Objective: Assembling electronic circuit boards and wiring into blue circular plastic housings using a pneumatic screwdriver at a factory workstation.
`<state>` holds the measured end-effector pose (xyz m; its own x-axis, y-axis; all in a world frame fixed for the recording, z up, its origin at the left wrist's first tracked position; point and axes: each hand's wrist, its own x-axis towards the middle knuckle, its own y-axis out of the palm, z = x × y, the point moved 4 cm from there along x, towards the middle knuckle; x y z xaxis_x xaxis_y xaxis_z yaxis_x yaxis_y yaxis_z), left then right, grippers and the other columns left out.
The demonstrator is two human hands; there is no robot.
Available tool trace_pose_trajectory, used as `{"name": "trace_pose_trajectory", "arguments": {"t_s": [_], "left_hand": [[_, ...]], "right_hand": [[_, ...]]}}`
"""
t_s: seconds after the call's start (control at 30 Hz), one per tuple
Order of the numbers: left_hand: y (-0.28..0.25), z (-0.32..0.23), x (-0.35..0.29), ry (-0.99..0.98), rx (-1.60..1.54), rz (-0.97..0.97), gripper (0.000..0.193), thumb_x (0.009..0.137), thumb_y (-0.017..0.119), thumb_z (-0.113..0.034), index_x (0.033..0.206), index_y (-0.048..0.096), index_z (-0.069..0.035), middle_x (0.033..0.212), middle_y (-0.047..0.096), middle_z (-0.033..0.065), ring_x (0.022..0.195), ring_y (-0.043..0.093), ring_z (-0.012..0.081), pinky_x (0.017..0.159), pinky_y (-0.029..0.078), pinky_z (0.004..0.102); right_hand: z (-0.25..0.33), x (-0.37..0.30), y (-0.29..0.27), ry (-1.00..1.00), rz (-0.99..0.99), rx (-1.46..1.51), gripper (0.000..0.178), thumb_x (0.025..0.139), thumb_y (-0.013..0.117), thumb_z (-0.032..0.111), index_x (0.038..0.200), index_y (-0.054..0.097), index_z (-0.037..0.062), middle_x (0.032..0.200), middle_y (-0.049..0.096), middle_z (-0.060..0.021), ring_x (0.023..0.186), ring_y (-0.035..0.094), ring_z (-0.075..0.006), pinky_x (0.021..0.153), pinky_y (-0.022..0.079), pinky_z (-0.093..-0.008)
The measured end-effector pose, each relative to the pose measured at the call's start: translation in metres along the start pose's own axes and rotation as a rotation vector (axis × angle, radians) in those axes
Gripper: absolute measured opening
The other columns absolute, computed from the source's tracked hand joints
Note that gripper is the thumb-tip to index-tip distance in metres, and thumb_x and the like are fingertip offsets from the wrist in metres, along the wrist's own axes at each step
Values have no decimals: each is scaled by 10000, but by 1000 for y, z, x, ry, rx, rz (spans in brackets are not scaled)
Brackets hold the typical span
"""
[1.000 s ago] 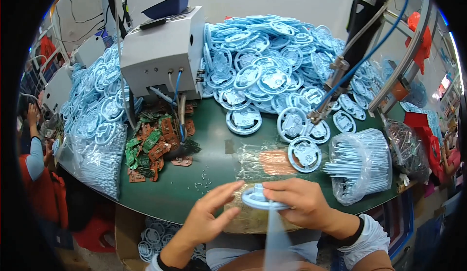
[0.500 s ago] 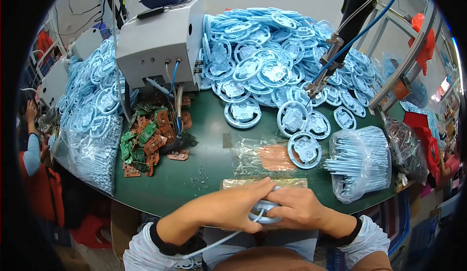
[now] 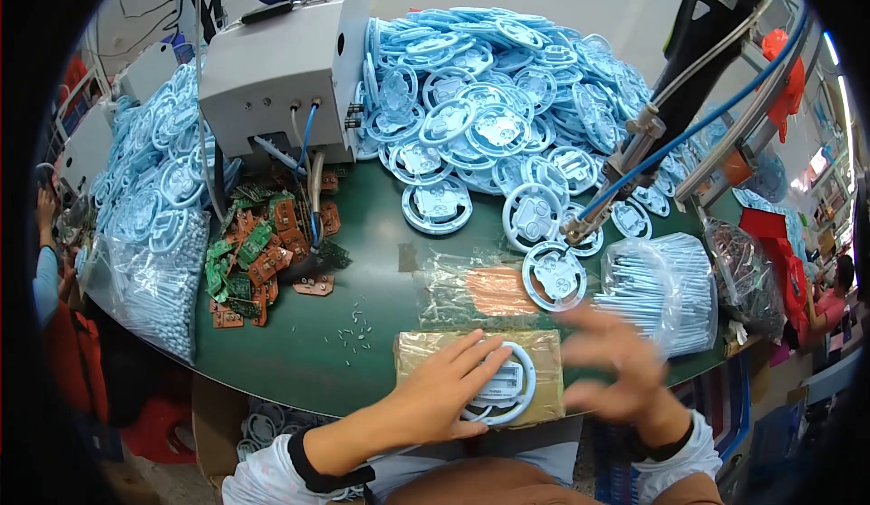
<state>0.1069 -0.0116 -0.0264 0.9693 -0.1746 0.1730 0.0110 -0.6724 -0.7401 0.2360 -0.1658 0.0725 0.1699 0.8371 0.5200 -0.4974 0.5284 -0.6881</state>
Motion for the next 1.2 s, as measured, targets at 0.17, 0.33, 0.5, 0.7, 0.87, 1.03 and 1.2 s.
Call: {"name": "trace_pose_trajectory", "arguments": {"t_s": [0.17,0.33,0.5,0.7,0.87,1.03,1.2], "left_hand": [[4,5,0,11,-63,-39,981,696,842,-354,1468,337,-19,1495,354,215,1384,330,442,1129,319,483],[-7,4,-11,-28,20,-77,926,686,843,-299,1440,376,-30,1476,378,200,1347,378,420,1093,355,479],[-13,4,-24,-62,76,-109,935,665,849,-248,1438,374,-24,1455,392,212,1334,384,412,1074,364,475],[-15,2,-23,-54,55,-120,922,655,856,-228,1419,391,-2,1442,401,232,1334,382,413,1083,355,475],[-10,8,-24,-61,41,-120,940,667,847,-267,1447,377,-35,1476,373,202,1335,381,405,1060,367,483],[-12,5,-25,-56,38,-113,949,659,841,-239,1452,363,-31,1478,372,203,1331,387,411,1073,375,476],[-13,13,-22,-59,10,-78,938,661,829,-191,1452,352,-29,1483,375,200,1349,375,413,1082,379,468]], "right_hand": [[-40,74,-85,145,-589,19,568,1012,511,317,1448,346,-7,1350,514,-236,1257,535,-319,986,478,-461],[-31,108,-85,157,-295,675,668,982,527,249,1513,204,1,1033,560,-119,817,626,-196,819,567,-354],[23,96,-51,139,-3,904,542,984,500,187,1430,294,-42,775,474,-47,616,557,-119,606,513,-277],[40,72,-38,124,174,897,157,941,587,162,903,489,45,710,630,-65,635,665,-138,641,577,-217],[38,71,-35,123,245,902,168,929,613,174,916,508,43,731,670,-92,692,698,-157,662,598,-230],[39,61,-26,190,179,832,219,936,612,208,1011,515,26,757,686,-96,674,696,-147,656,597,-224],[56,88,-2,57,8,903,148,943,594,110,1033,523,17,830,683,-98,674,697,-155,641,612,-256]]}}
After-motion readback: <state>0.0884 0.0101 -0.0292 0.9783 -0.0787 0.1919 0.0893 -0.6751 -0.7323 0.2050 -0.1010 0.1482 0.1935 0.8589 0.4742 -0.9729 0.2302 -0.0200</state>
